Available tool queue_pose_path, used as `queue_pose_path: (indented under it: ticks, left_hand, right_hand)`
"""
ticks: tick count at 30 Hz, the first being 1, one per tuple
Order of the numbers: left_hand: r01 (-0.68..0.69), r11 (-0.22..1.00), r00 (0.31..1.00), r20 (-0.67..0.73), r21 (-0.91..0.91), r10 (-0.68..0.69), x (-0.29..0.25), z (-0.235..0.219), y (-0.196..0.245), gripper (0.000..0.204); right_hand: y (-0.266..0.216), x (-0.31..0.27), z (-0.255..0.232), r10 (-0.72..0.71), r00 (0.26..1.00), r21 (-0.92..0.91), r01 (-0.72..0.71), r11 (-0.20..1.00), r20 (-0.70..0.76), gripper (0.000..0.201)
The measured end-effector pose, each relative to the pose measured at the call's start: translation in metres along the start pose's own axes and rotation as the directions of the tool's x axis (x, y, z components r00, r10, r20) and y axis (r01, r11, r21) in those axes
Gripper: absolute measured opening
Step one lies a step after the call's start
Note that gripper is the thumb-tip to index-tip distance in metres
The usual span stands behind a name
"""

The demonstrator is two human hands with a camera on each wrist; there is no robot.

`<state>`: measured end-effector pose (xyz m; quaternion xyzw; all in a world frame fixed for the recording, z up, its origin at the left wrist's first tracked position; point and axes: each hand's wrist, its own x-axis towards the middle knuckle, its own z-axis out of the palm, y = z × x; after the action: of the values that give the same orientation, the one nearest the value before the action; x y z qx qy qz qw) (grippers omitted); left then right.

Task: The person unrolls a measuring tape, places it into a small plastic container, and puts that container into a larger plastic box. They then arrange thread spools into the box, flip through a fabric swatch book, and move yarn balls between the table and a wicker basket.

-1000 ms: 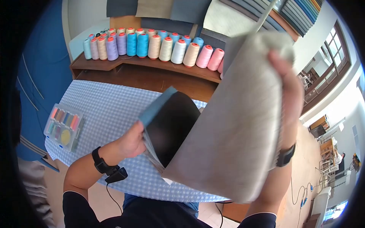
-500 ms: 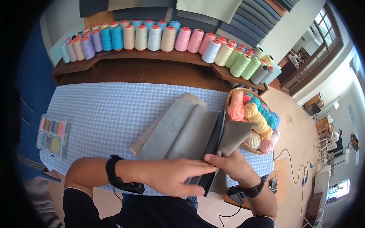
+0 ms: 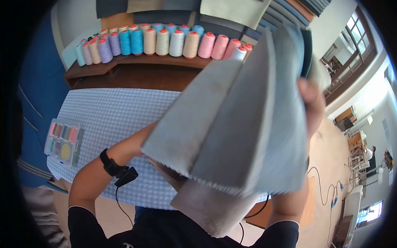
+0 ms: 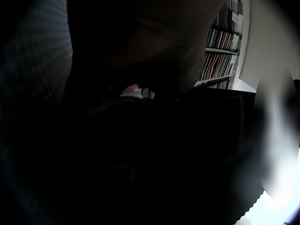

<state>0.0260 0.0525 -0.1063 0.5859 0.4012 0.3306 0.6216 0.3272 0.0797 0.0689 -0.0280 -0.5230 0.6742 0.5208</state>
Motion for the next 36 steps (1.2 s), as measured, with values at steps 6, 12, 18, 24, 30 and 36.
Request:
queue_pose_path:
  ticks: [6, 12, 18, 24, 30, 36]
  left_hand:
    - [0.055, 0.825, 0.999, 0.032, -0.562, -0.045, 0.010, -0.027, -0.024, 0.040]
    - [-0.089, 0.872, 0.959, -0.277, -0.482, -0.055, -0.013, -0.043, -0.026, 0.033]
    - [-0.071, 0.796, 0.962, -0.251, -0.602, -0.104, -0.001, -0.063, -0.028, 0.039]
    - [0.041, 0.913, 0.937, -0.301, -0.407, -0.176, 0.021, -0.061, -0.033, 0.056]
    - [0.233, 0.972, 0.903, -0.368, -0.011, -0.221, 0.036, -0.043, -0.017, 0.087]
    - [0.293, 0.929, 0.905, -0.380, 0.225, -0.193, 0.060, -0.025, -0.014, 0.078]
  right_hand:
    - [-0.008, -0.121, 0.083, -0.045, 0.995, -0.128, 0.056, 0.990, 0.086, 0.051]
    - [-0.071, 0.014, 0.008, -0.059, 0.975, -0.253, 0.113, 0.961, 0.214, 0.051]
    - [-0.110, 0.035, -0.010, -0.075, 0.965, -0.369, 0.167, 0.914, 0.251, 0.050]
    - [-0.107, 0.093, -0.004, -0.101, 0.963, -0.503, 0.218, 0.836, 0.250, 0.050]
    - [-0.110, 0.084, -0.022, -0.137, 0.961, -0.613, 0.259, 0.747, 0.239, 0.049]
    - [-0.095, 0.059, -0.025, -0.178, 0.959, -0.713, 0.283, 0.642, 0.220, 0.049]
